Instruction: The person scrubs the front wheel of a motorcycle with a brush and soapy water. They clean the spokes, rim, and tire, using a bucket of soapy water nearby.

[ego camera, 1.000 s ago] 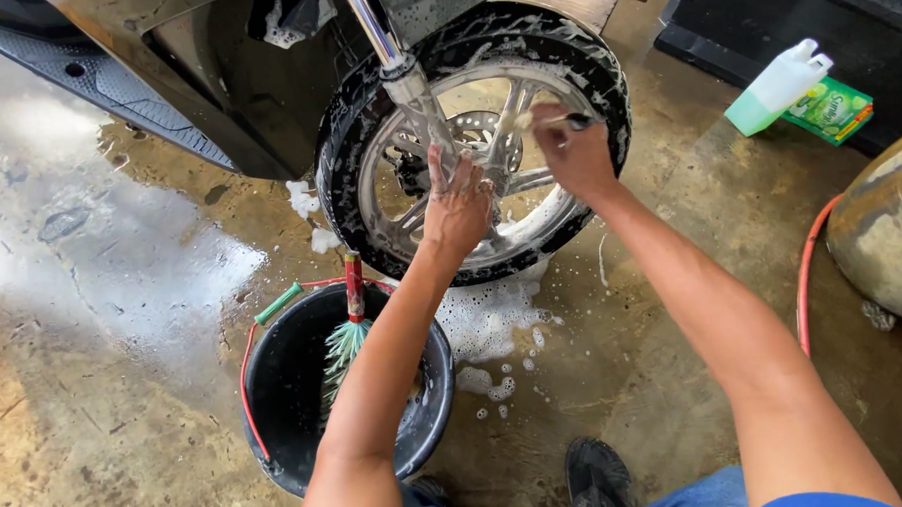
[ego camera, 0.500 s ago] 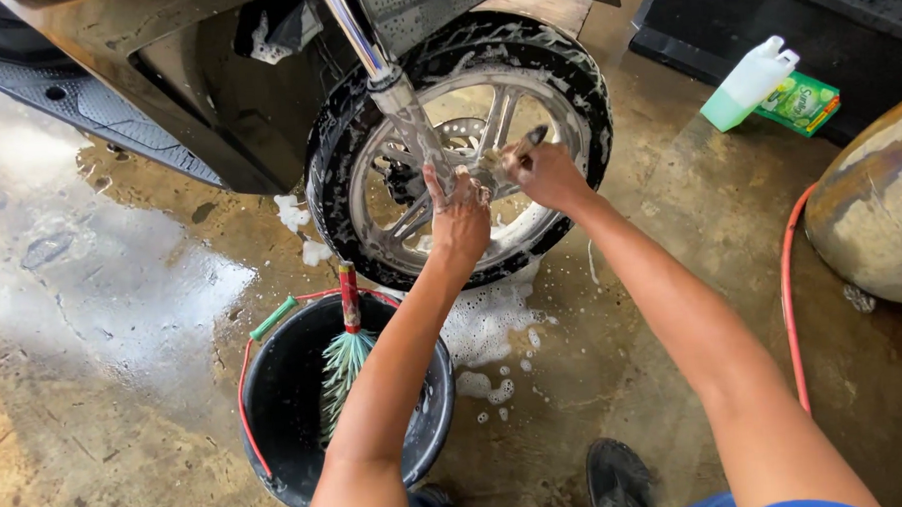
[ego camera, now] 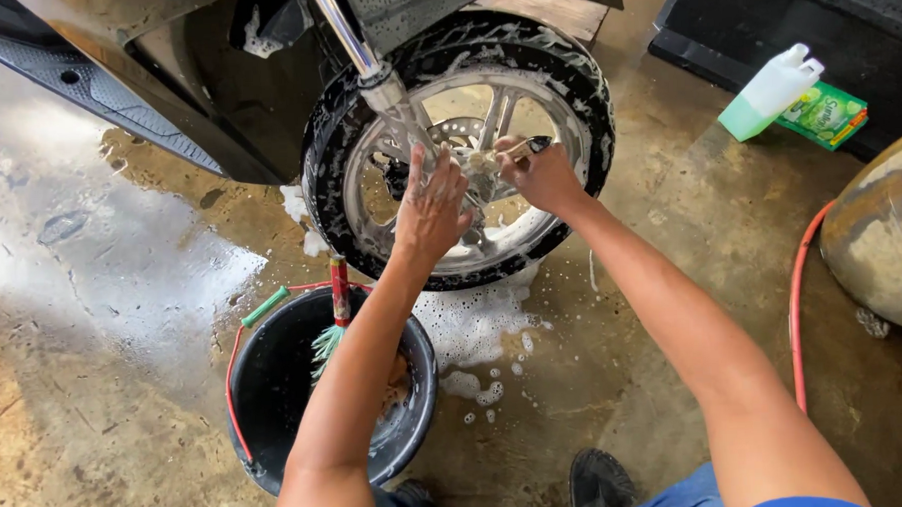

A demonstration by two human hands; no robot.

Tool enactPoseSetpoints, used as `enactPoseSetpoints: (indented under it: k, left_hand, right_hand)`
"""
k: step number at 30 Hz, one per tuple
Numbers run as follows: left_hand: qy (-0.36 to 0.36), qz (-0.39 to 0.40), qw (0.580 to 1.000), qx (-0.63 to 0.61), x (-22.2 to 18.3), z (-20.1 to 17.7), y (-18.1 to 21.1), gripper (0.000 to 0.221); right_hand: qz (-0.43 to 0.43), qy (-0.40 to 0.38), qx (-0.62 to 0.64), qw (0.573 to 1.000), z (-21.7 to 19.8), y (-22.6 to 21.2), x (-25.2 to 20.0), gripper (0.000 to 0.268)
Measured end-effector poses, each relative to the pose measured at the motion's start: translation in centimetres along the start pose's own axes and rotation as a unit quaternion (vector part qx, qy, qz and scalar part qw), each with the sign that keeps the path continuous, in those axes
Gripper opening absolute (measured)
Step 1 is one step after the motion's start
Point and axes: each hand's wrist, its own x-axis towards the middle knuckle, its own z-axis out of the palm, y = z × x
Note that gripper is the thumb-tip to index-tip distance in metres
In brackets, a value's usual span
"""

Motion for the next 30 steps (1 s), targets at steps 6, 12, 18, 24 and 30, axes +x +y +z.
enactPoseSetpoints:
  k: [6,12,18,24,30]
  left_hand:
    - [-0.057,0.044,0.997,-0.035,0.0,0.1,-0.2,0.061]
    - [-0.136,0.06,0.989,-0.019,0.3,0.0,0.7,0.069]
    - [-0.13,0.063,0.989,-0.025,0.3,0.0,0.7,0.069]
    - [-0.106,0.076,0.991,-0.014,0.3,1.5,0.7,0.076]
    - [-0.069,0.082,0.994,-0.014,-0.3,1.6,0.5,0.078]
  right_hand:
    - [-0.015,0.122,0.135,0.983,-1.6,-0.4,3.1,0.02]
    - [-0.044,0.014,-0.052,0.998,-1.4,1.1,3.2,0.016]
    - [0.138,-0.052,0.077,0.986,0.2,0.9,0.4,0.019]
    - [-0.005,0.039,0.095,0.995,-3.9,-0.7,3.8,0.017]
    - [-0.006,-0.038,0.019,0.999,-1.9,0.5,0.9,0.013]
